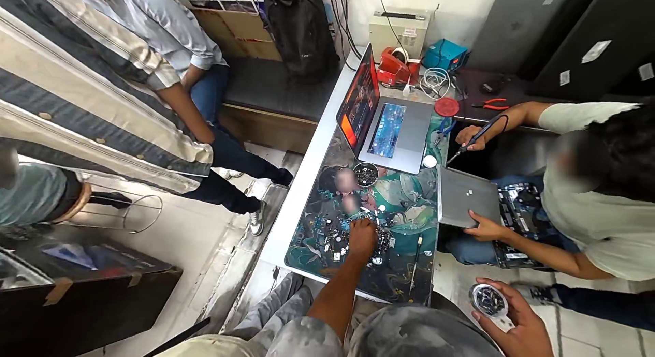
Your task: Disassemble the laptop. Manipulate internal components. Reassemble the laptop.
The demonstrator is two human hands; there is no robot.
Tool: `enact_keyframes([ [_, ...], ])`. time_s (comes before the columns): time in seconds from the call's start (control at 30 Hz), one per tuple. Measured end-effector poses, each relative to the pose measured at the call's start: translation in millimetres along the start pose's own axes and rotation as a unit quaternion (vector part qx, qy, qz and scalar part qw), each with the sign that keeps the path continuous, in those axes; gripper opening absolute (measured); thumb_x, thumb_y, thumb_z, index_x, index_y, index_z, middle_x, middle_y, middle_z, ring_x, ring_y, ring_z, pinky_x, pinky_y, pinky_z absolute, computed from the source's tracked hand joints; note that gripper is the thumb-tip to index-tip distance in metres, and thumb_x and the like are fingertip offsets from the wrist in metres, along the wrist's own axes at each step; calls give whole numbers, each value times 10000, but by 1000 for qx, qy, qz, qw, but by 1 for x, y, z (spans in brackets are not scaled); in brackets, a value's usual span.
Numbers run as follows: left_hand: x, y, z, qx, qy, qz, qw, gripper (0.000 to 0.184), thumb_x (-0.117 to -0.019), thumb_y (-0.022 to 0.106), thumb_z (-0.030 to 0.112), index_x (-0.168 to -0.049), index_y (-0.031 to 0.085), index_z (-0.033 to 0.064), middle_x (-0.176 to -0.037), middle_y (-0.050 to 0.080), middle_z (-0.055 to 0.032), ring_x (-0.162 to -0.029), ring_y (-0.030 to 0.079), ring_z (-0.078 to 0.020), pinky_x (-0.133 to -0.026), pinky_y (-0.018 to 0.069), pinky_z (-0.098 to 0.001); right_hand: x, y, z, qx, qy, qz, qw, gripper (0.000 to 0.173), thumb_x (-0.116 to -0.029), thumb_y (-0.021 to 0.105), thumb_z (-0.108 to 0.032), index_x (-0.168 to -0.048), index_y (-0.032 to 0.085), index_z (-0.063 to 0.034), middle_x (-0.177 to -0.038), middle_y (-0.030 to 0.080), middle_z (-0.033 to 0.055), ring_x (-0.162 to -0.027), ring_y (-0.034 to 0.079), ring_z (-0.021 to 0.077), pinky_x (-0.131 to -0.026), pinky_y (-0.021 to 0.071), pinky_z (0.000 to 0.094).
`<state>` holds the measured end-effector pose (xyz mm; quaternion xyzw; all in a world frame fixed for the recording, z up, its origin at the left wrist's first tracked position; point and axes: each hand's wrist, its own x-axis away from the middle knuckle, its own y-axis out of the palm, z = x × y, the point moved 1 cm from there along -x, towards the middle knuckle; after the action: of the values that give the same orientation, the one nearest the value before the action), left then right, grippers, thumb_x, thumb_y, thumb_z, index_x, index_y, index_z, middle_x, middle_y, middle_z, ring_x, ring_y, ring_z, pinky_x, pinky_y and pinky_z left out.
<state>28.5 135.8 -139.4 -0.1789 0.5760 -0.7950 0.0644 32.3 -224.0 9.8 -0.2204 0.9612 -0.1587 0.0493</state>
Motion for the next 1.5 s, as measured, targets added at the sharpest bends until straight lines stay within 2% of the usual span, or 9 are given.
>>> enact_keyframes([
  [0.13,7,-5,-3,4,-13,-24,1000,230,-1033,580,234,-1133,767,147,-1214,709,-71,-1173,623,-292,-1098,402,-534,1,1,0,-1,8,3,1000,623,-728,838,-149,-1286,605,4,-1258,688,103,-1107,687,164,-915,600,308],
  [0.27,24,-6,-17,72,-47,25,996,209,-1013,611,209,-1124,773,139,-1216,707,-83,-1174,627,-303,-1063,433,-551,-4,7,1,-5,4,-3,1000,620,-737,846,-189,-1284,616,-9,-1253,694,101,-1103,690,172,-912,602,312],
  [0.43,48,-16,-25,108,-103,-14,989,219,-1007,593,172,-1127,769,123,-1226,707,-88,-1197,629,-290,-1094,429,-530,-16,15,3,11,-10,-14,1000,614,-741,839,-243,-1279,625,-38,-1252,702,78,-1109,691,166,-915,603,314],
  [0.57,63,-5,-35,140,-141,-3,980,207,-993,619,193,-1121,769,129,-1235,700,-85,-1182,639,-284,-1027,487,-525,-27,19,2,11,-23,-32,999,607,-744,830,-253,-1277,631,-43,-1249,702,71,-1117,687,162,-925,601,314],
  [0.67,70,-4,-33,188,-175,-58,965,247,-1025,581,251,-1172,734,124,-1226,692,-88,-1114,684,-269,-975,557,-507,-32,19,1,9,-20,-35,999,608,-744,836,-253,-1280,636,-47,-1248,703,66,-1119,689,169,-931,604,324],
  [0.9,72,6,-26,195,-195,-75,958,278,-1028,552,266,-1196,733,139,-1249,691,-77,-1129,680,-238,-993,549,-466,-36,17,2,7,-29,-44,999,610,-742,835,-238,-1286,638,-45,-1261,695,74,-1117,687,160,-921,607,322],
  [1.1,77,7,-24,195,-212,-49,956,281,-1013,569,235,-1222,729,137,-1257,682,-104,-1119,685,-264,-974,558,-485,-32,13,-6,1,-8,-50,999,629,-709,844,-60,-1282,609,45,-1273,683,122,-1129,684,153,-952,597,326],
  [1.3,86,11,-28,194,-242,-35,950,287,-1016,563,248,-1220,726,130,-1226,687,-100,-1089,690,-254,-958,564,-470,-33,13,1,1,-14,-51,999,642,-714,852,-66,-1297,603,36,-1263,687,121,-1126,686,167,-961,595,338],
  [1.5,94,19,-14,175,-184,-91,963,321,-1017,529,294,-1195,730,118,-1230,692,-94,-1108,686,-256,-959,560,-471,-35,17,1,2,-21,-49,999,624,-717,845,-103,-1287,619,9,-1256,695,101,-1102,692,144,-921,604,306],
])
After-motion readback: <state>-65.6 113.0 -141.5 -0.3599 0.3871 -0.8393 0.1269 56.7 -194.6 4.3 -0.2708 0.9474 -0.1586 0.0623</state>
